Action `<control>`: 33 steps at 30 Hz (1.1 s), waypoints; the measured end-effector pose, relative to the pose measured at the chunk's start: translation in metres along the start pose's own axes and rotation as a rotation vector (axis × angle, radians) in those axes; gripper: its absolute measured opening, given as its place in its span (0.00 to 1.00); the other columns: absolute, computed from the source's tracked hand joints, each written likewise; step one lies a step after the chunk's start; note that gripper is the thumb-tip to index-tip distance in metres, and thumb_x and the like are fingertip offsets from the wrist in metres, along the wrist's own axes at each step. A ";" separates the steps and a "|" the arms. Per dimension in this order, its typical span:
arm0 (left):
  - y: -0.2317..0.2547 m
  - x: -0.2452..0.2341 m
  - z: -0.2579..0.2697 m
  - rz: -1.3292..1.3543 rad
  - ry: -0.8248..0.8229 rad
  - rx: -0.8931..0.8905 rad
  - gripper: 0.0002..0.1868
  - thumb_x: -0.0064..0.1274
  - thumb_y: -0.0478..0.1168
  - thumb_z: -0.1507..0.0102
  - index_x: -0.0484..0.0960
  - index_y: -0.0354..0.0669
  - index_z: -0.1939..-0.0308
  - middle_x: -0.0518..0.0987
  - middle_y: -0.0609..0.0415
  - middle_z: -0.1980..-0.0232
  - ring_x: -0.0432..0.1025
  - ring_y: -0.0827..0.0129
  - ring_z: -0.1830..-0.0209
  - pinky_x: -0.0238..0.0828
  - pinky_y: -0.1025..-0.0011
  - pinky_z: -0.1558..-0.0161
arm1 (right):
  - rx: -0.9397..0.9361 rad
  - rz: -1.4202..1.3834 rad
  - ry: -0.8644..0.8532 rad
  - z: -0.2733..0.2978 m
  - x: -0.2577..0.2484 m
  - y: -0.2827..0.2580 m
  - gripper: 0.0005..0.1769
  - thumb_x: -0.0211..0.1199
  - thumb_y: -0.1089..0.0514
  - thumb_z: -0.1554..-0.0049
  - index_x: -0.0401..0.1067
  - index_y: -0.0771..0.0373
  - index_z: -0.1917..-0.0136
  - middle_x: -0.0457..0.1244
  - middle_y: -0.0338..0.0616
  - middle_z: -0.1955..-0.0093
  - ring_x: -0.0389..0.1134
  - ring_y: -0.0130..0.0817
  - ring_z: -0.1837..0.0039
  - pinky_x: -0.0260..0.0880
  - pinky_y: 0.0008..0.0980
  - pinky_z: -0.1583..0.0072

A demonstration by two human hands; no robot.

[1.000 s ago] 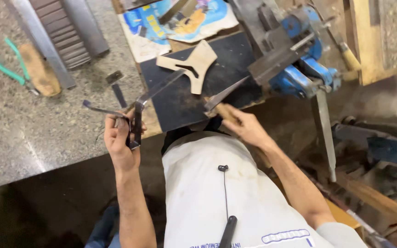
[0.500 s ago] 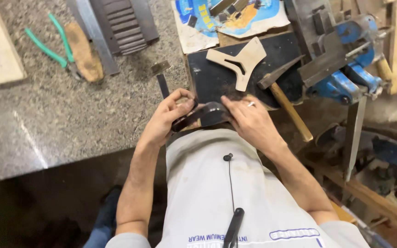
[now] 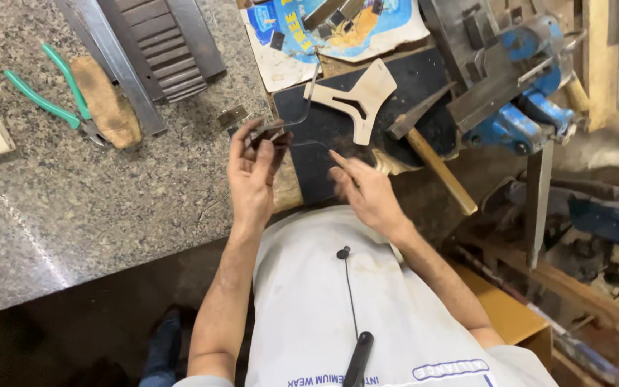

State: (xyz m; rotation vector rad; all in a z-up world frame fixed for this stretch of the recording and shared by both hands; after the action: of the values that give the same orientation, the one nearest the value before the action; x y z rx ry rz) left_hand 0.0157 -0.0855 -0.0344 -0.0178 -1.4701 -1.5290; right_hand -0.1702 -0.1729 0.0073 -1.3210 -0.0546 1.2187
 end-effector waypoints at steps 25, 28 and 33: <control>0.031 0.015 0.012 -0.041 0.156 0.186 0.27 0.56 0.42 0.31 0.67 0.40 0.31 0.79 0.39 0.36 0.79 0.57 0.39 0.84 0.59 0.41 | -0.117 -0.848 0.079 -0.072 -0.114 0.028 0.53 0.73 0.75 0.48 0.47 0.57 0.19 0.65 0.58 0.31 0.72 0.44 0.32 0.78 0.40 0.34; 0.029 0.042 0.013 -0.075 0.092 0.166 0.27 0.56 0.41 0.31 0.67 0.40 0.31 0.79 0.38 0.35 0.78 0.59 0.38 0.82 0.61 0.38 | -0.133 -0.783 0.042 -0.073 -0.109 0.013 0.54 0.75 0.73 0.50 0.47 0.56 0.20 0.65 0.59 0.32 0.72 0.44 0.33 0.79 0.40 0.36; 0.024 0.078 0.011 -0.122 0.015 0.143 0.25 0.56 0.39 0.30 0.67 0.39 0.31 0.77 0.39 0.31 0.76 0.62 0.36 0.80 0.62 0.35 | -0.204 -0.815 0.008 -0.069 -0.097 -0.005 0.56 0.80 0.69 0.49 0.46 0.55 0.20 0.65 0.60 0.31 0.72 0.43 0.32 0.78 0.40 0.35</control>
State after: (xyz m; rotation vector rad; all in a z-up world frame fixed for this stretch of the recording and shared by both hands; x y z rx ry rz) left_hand -0.0164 -0.1192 0.0329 0.1708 -1.5895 -1.5141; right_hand -0.1649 -0.2856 0.0441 -1.2799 -0.6618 0.5159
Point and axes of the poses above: each hand's wrist, its own z-axis away from the middle knuckle, its own x-axis out of the palm, y = z × x, the point moved 10 cm from there along -z, towards the middle knuckle
